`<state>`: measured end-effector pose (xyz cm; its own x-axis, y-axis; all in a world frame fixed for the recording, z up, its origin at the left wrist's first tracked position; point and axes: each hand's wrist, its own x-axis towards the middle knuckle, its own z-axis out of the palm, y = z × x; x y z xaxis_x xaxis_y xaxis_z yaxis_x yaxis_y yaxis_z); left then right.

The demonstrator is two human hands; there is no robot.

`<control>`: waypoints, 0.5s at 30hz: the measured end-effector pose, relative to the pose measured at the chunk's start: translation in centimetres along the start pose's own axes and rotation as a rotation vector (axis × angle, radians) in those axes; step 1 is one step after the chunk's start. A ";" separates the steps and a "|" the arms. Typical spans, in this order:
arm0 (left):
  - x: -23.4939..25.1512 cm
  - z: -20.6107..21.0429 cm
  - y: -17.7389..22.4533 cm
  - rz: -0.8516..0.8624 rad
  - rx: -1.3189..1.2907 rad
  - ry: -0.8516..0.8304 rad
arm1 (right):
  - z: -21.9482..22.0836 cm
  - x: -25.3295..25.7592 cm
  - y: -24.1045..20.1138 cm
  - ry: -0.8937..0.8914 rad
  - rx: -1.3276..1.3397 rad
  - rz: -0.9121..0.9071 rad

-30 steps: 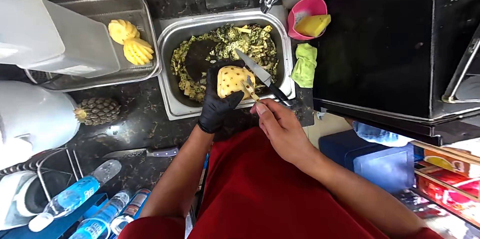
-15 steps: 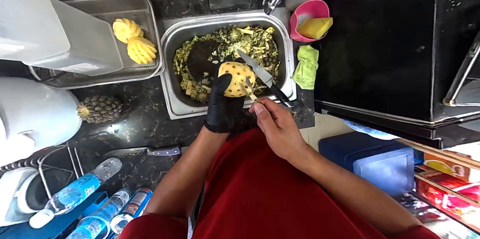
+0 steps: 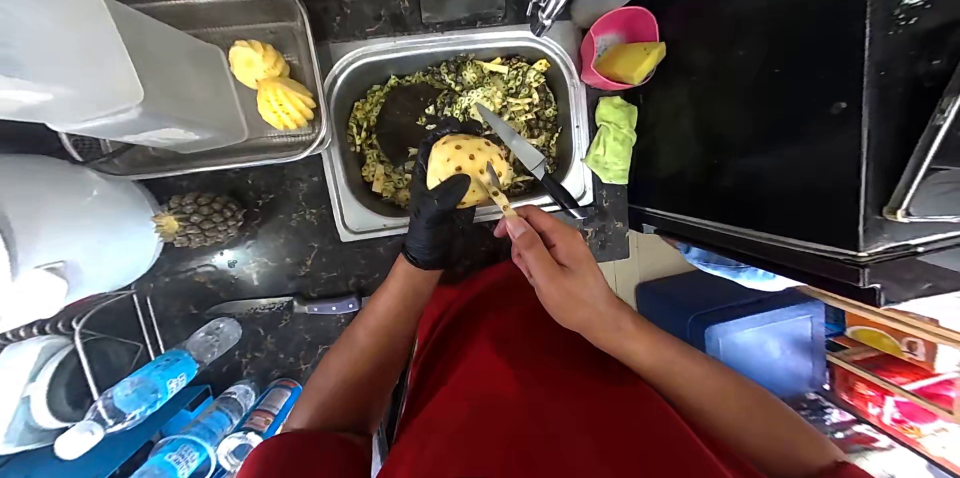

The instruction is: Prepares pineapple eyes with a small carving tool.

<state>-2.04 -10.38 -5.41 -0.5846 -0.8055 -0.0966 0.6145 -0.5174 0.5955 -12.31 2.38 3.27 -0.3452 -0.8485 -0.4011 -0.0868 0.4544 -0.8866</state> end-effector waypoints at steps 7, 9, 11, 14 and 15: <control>1.1 -1.7 1.4 0.004 0.249 -0.224 | -0.8 -0.3 -0.7 -0.055 0.000 0.037; 1.7 -1.8 2.3 -0.013 0.334 -0.266 | -1.0 -0.2 -0.9 -0.071 0.008 0.050; 1.8 -1.9 2.9 -0.032 0.389 -0.281 | -1.1 -0.2 -1.0 -0.082 0.025 0.060; 1.9 -2.1 3.0 -0.023 0.393 -0.313 | -1.0 -0.1 -1.2 -0.097 0.052 0.070; 2.2 -2.2 3.0 -0.014 0.392 -0.326 | -1.1 -0.1 -1.2 -0.102 0.061 0.080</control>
<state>-0.27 -14.32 -5.56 -0.7645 -0.6351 0.1103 0.3972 -0.3294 0.8566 -13.19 2.27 4.61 -0.2513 -0.8347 -0.4900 -0.0046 0.5073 -0.8618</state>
